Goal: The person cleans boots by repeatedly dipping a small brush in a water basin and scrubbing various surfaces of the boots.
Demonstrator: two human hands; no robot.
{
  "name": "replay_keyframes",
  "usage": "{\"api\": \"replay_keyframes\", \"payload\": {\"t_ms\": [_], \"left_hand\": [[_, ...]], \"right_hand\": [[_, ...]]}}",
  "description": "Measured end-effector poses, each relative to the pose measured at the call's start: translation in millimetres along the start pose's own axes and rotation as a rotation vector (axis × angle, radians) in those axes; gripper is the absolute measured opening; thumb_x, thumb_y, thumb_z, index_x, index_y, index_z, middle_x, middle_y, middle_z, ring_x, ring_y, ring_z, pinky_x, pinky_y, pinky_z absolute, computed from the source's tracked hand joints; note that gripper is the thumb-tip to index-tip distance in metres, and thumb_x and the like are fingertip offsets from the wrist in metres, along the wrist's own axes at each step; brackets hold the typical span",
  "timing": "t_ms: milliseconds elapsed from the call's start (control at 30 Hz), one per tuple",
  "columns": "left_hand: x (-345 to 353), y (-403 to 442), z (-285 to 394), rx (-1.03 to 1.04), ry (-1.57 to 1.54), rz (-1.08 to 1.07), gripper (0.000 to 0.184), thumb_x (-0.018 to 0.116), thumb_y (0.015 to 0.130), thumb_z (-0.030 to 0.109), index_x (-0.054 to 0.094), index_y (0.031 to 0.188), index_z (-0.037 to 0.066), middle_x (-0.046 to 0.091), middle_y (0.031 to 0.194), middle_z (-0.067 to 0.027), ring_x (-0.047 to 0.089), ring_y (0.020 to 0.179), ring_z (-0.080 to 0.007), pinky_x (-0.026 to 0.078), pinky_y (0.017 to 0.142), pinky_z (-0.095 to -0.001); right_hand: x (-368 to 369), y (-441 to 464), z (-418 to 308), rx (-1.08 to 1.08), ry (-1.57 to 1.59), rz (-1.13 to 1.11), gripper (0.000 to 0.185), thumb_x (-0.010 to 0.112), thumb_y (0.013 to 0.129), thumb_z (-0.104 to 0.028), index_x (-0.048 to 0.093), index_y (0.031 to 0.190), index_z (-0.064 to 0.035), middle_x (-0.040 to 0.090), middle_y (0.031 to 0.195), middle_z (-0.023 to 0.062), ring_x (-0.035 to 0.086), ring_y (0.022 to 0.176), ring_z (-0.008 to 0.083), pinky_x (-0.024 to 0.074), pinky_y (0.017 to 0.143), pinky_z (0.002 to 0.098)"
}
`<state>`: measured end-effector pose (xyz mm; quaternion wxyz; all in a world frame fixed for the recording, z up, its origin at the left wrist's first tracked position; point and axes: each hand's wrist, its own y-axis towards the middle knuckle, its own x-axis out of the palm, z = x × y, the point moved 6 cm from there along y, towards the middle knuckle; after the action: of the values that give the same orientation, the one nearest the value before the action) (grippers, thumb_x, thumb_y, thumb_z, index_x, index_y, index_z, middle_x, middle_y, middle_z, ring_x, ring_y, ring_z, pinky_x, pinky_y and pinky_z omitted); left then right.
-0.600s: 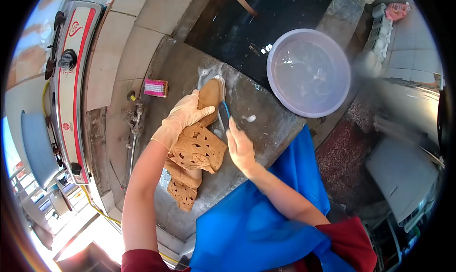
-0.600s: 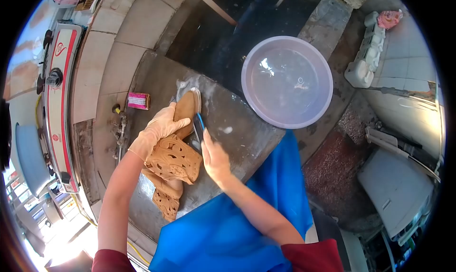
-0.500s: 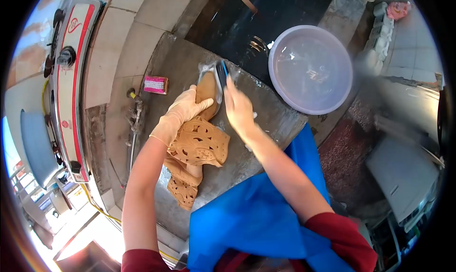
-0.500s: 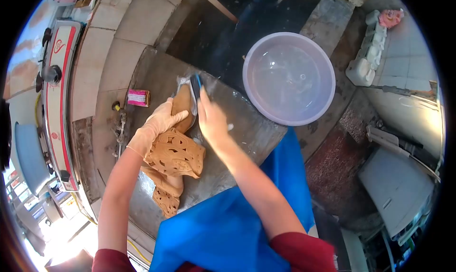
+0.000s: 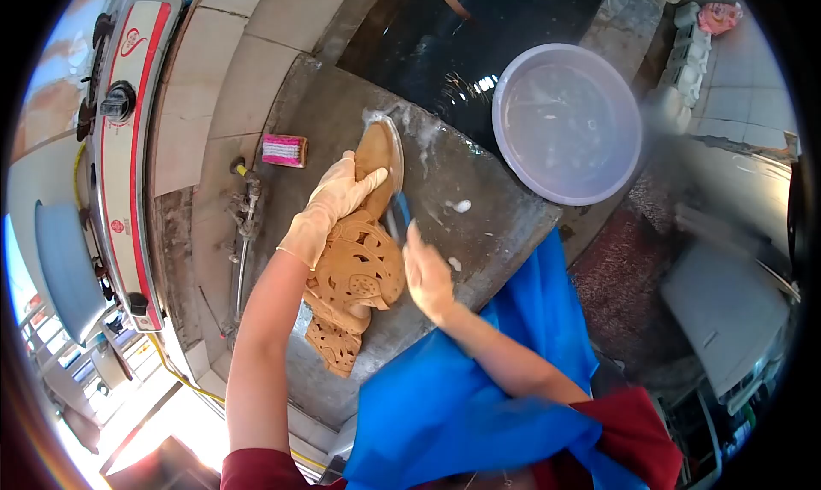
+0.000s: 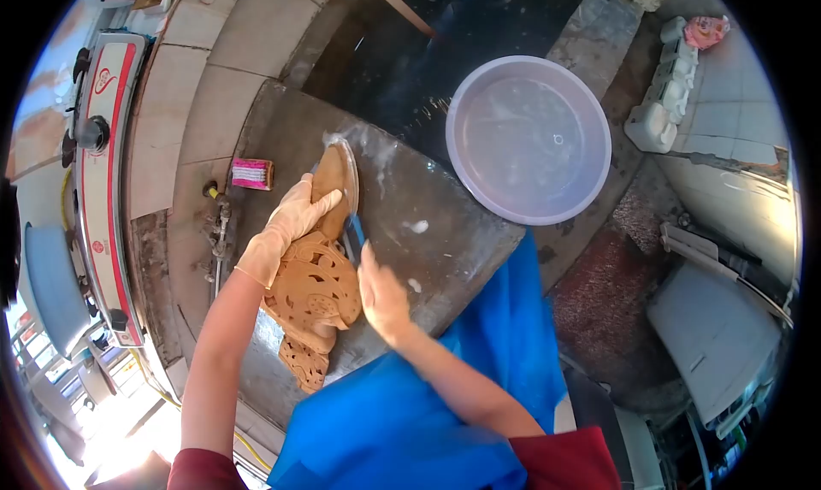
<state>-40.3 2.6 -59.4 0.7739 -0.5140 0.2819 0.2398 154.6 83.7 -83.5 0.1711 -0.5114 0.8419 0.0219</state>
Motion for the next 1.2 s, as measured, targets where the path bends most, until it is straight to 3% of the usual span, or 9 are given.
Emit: {"api": "replay_keyframes", "payload": {"t_ms": [133,233,367,533,600,733,933,1000,1200], "left_hand": [[4,9,-6,-0.011,-0.037,-0.014,0.076,0.063,0.085,0.058,0.052,0.124,-0.006,0.061,0.118,-0.0280,0.056,0.117,-0.0398,0.043,0.100,-0.0421],[6,7,-12,-0.032,-0.052,-0.002,0.069,0.064,0.087,0.053,0.052,0.122,-0.004,0.062,0.116,-0.0260,0.057,0.114,-0.0393,0.043,0.098,-0.0415],[10,12,-15,-0.022,-0.047,0.021,0.069,0.065,0.087,0.051,0.051,0.124,-0.004,0.061,0.119,-0.0251,0.056,0.116,-0.0382,0.042,0.100,-0.0402],[1,4,-7,-0.091,-0.033,0.043,0.076,0.063,0.087,0.055,0.049,0.129,-0.007,0.058,0.125,-0.0271,0.053,0.122,-0.0383,0.040,0.102,-0.0395],[4,0,-8,-0.069,-0.068,0.022,0.079,0.062,0.087,0.056,0.047,0.131,-0.008,0.056,0.128,-0.0279,0.051,0.124,-0.0384,0.040,0.103,-0.0393],[0,-4,-5,-0.078,-0.092,0.043,0.079,0.062,0.087,0.057,0.047,0.130,-0.008,0.056,0.128,-0.0275,0.051,0.124,-0.0384,0.040,0.104,-0.0392],[-1,-2,-10,-0.009,-0.123,0.150,0.067,0.063,0.088,0.055,0.052,0.117,-0.004,0.064,0.113,-0.0266,0.058,0.111,-0.0405,0.045,0.094,-0.0429],[3,2,-15,0.003,-0.093,0.154,0.066,0.062,0.088,0.056,0.052,0.115,-0.004,0.064,0.111,-0.0272,0.059,0.109,-0.0411,0.046,0.093,-0.0441],[1,-1,-6,-0.062,-0.074,0.105,0.069,0.060,0.089,0.056,0.052,0.120,-0.005,0.062,0.116,-0.0273,0.057,0.113,-0.0413,0.044,0.096,-0.0441]], "right_hand": [[-7,31,-12,0.066,-0.027,0.036,0.045,0.059,0.095,-0.008,0.050,0.139,-0.0074,0.056,0.077,0.0192,0.057,0.068,0.0343,0.0466,0.065,0.0404],[0,3,-14,0.084,-0.018,0.022,0.049,0.059,0.093,-0.003,0.049,0.141,-0.0061,0.052,0.073,0.0174,0.052,0.062,0.0290,0.0469,0.064,0.0383],[8,6,-4,0.132,0.015,0.033,0.044,0.051,0.100,-0.024,0.047,0.143,-0.0144,0.054,0.073,0.0203,0.058,0.066,0.0369,0.0477,0.064,0.0446],[16,-18,-7,0.148,0.134,-0.019,0.048,0.051,0.099,-0.020,0.042,0.146,-0.0143,0.058,0.087,0.0252,0.062,0.081,0.0399,0.0483,0.080,0.0422],[21,-50,-9,0.070,0.135,0.019,0.048,0.051,0.100,-0.019,0.041,0.147,-0.0145,0.058,0.082,0.0227,0.060,0.078,0.0368,0.0477,0.079,0.0406],[-1,24,3,0.438,0.310,0.008,0.045,0.048,0.101,-0.016,0.042,0.145,-0.0128,0.050,0.071,0.0143,0.049,0.065,0.0270,0.0425,0.063,0.0407],[18,-57,-12,0.059,0.037,-0.026,0.056,0.056,0.095,-0.002,0.040,0.148,-0.0104,0.046,0.075,0.0072,0.045,0.069,0.0129,0.0434,0.065,0.0237],[29,-56,7,0.209,0.300,-0.006,0.056,0.060,0.093,-0.005,0.043,0.146,-0.0140,0.050,0.070,0.0141,0.051,0.062,0.0291,0.0474,0.066,0.0373],[5,-25,-10,0.090,-0.023,0.035,0.055,0.060,0.095,-0.014,0.044,0.146,-0.0219,0.052,0.075,0.0173,0.056,0.066,0.0346,0.0466,0.064,0.0419]]}}
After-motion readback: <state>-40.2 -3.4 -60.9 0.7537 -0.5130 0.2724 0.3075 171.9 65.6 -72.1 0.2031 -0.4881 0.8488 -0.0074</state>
